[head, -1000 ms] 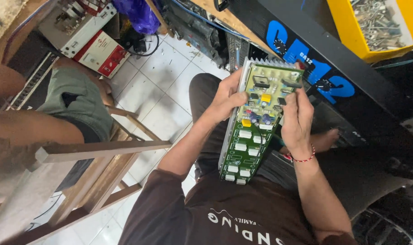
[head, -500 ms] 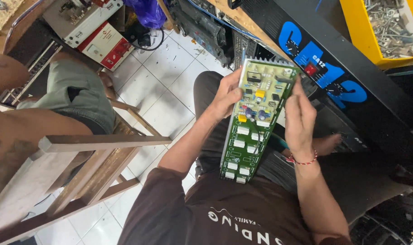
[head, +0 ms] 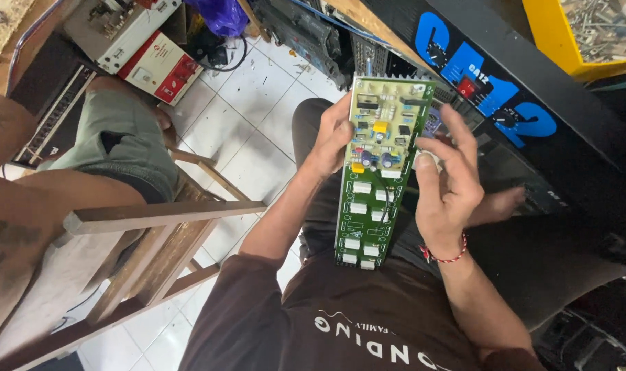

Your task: The person uses pliers to remove components from a green circuit board while sitting on the floor. They then attach a large aluminum heatsink to the board and place it on a workbench.

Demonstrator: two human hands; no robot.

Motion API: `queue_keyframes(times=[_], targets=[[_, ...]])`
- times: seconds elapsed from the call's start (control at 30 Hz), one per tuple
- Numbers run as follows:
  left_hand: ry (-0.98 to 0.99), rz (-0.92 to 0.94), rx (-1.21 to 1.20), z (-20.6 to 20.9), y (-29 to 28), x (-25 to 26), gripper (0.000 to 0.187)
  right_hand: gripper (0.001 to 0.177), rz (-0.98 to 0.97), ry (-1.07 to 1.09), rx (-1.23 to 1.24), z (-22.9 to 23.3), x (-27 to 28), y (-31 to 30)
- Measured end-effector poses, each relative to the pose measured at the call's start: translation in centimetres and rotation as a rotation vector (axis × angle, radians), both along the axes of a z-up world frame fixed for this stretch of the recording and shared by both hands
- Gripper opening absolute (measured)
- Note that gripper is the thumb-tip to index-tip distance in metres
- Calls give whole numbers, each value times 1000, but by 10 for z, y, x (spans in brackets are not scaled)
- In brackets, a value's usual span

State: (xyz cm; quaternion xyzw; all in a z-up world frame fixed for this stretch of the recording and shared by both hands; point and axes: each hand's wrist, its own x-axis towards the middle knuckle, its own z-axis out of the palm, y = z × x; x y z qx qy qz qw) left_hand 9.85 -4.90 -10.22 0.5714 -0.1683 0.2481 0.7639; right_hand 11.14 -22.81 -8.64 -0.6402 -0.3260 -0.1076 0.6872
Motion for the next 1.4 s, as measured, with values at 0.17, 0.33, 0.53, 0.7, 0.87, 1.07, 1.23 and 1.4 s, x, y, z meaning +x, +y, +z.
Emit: queue_keyframes(times=[0.17, 0.33, 0.53, 0.7, 0.87, 1.07, 1.23, 1.4], targets=[[-13, -2, -2, -16, 3, 12, 63, 18, 93, 83, -8, -23, 3, -2], [7, 2, -63, -27, 4, 17, 66, 16, 246, 302, 174, -26, 5, -1], [-21, -4, -47, -24, 5, 20, 62, 20, 297, 348, 199, -27, 9, -3], [0, -13, -70, -28, 6, 18, 63, 21, 286, 301, 195, -41, 13, 1], [-9, -26, -88, -56, 20, 22, 67, 20, 292, 264, 148, -33, 13, 4], [139, -294, -432, -85, 20, 7, 74, 25, 333, 114, 78, -26, 19, -3], [254, -347, -662, -101, 23, 4, 60, 13, -102, -170, -219, -33, -7, -11], [374, -285, -678, -78, 9, -7, 56, 36, -35, -101, -455, -41, -22, -13]])
